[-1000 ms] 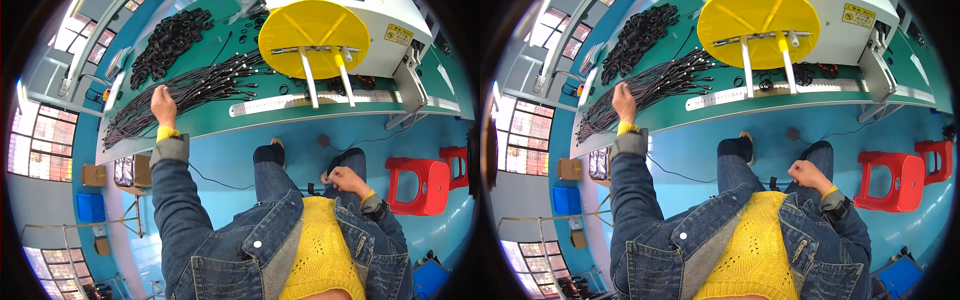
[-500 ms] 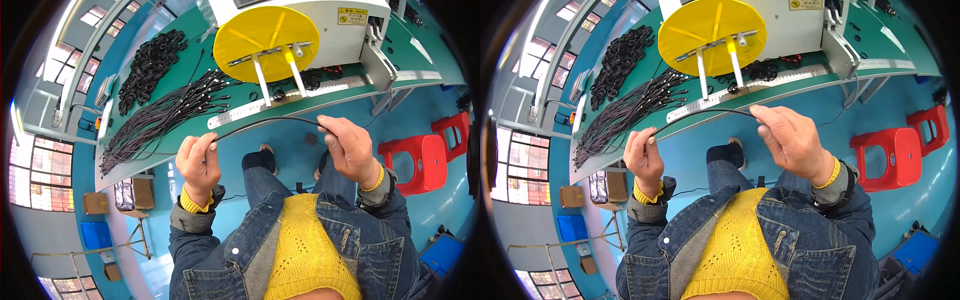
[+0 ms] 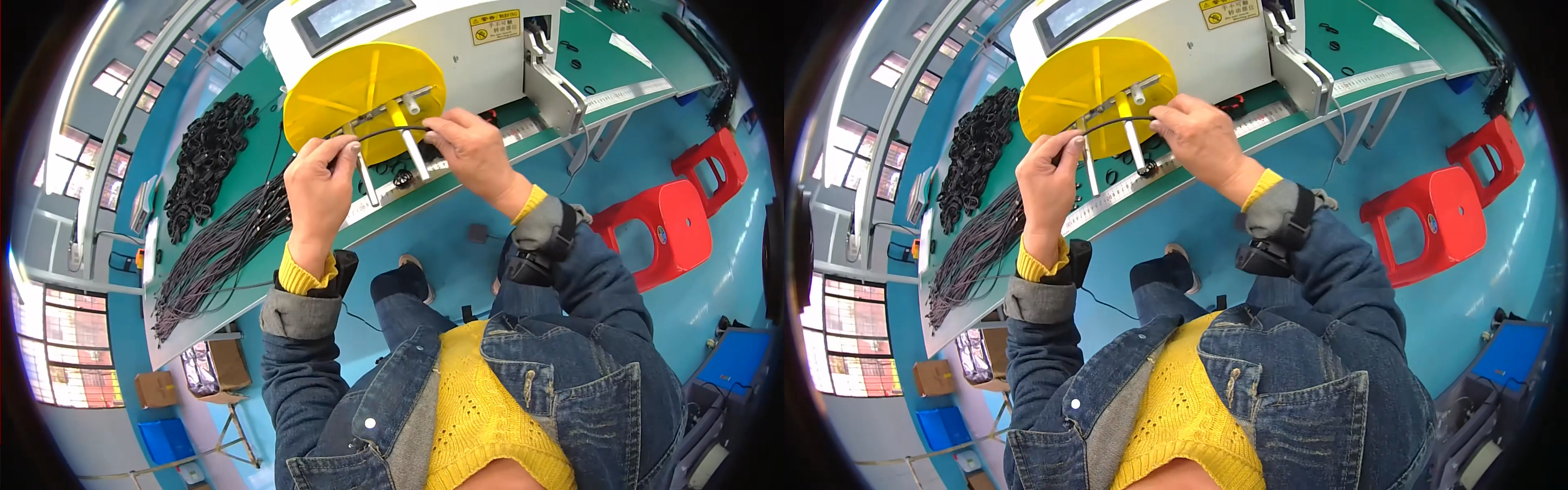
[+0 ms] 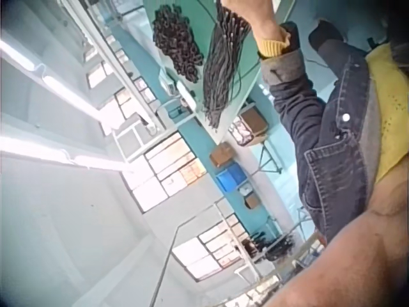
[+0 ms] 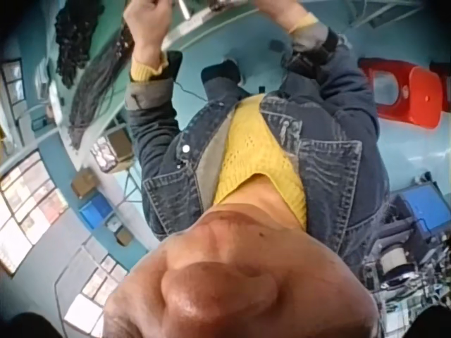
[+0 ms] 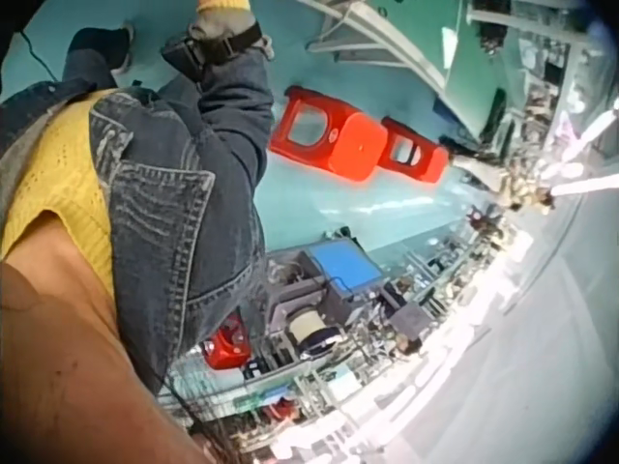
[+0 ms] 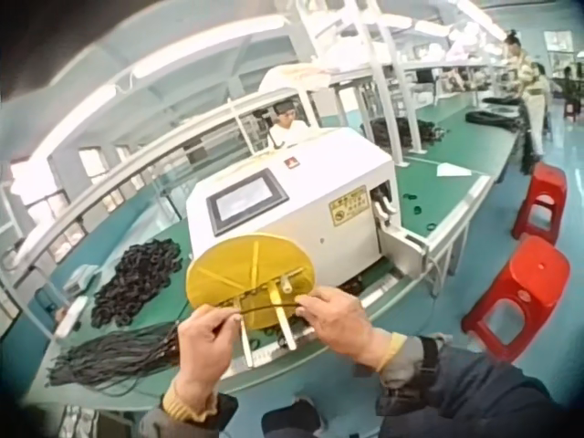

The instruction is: Winding electrical wires using a specialized winding machine.

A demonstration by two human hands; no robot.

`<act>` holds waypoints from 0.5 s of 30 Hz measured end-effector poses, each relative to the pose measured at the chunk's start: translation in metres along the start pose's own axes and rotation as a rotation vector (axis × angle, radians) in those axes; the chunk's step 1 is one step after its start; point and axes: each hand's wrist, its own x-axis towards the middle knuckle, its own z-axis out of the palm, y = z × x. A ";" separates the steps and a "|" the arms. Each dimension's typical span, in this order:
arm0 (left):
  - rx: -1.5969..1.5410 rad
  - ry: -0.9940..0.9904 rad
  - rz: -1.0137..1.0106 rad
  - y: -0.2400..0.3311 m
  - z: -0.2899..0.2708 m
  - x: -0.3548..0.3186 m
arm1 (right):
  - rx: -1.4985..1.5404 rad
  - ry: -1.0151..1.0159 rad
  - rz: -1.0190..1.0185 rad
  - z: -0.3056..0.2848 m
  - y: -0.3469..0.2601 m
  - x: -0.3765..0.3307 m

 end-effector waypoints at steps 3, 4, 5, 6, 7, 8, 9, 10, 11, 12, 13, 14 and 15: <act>-0.082 0.013 -0.072 -0.015 0.012 0.000 | -0.030 -0.037 0.097 0.014 0.000 -0.003; -0.115 0.035 -0.100 -0.018 0.015 0.002 | -0.075 -0.062 0.139 0.020 0.004 0.001; -0.147 0.057 -0.129 -0.020 0.018 0.003 | -0.119 -0.087 0.182 0.024 0.008 0.006; -0.151 0.055 -0.124 -0.021 0.020 0.004 | -0.163 -0.112 0.225 0.026 0.011 0.007; -0.155 0.066 -0.124 -0.021 0.022 0.004 | -0.170 -0.109 0.226 0.024 0.013 0.006; -0.160 0.078 -0.124 -0.021 0.025 0.005 | -0.173 -0.097 0.237 0.021 0.015 0.004; -0.160 0.092 -0.130 -0.024 0.025 0.004 | -0.170 -0.088 0.246 0.021 0.017 0.002; -0.162 0.092 -0.130 -0.027 0.025 0.002 | -0.168 -0.079 0.255 0.020 0.019 -0.002; -0.190 0.115 -0.134 -0.027 0.025 -0.001 | -0.172 -0.080 0.254 0.016 0.020 -0.007; -0.219 0.138 -0.138 -0.028 0.025 -0.004 | -0.119 -0.080 0.269 0.011 0.022 -0.017; -0.247 0.161 -0.143 -0.029 0.025 -0.007 | -0.065 -0.080 0.283 0.004 0.023 -0.029; -0.249 0.163 -0.147 -0.032 0.025 -0.011 | -0.008 -0.083 0.297 -0.001 0.023 -0.041; -0.256 0.156 -0.182 -0.036 0.024 -0.016 | -0.040 -0.162 0.351 -0.009 0.024 -0.054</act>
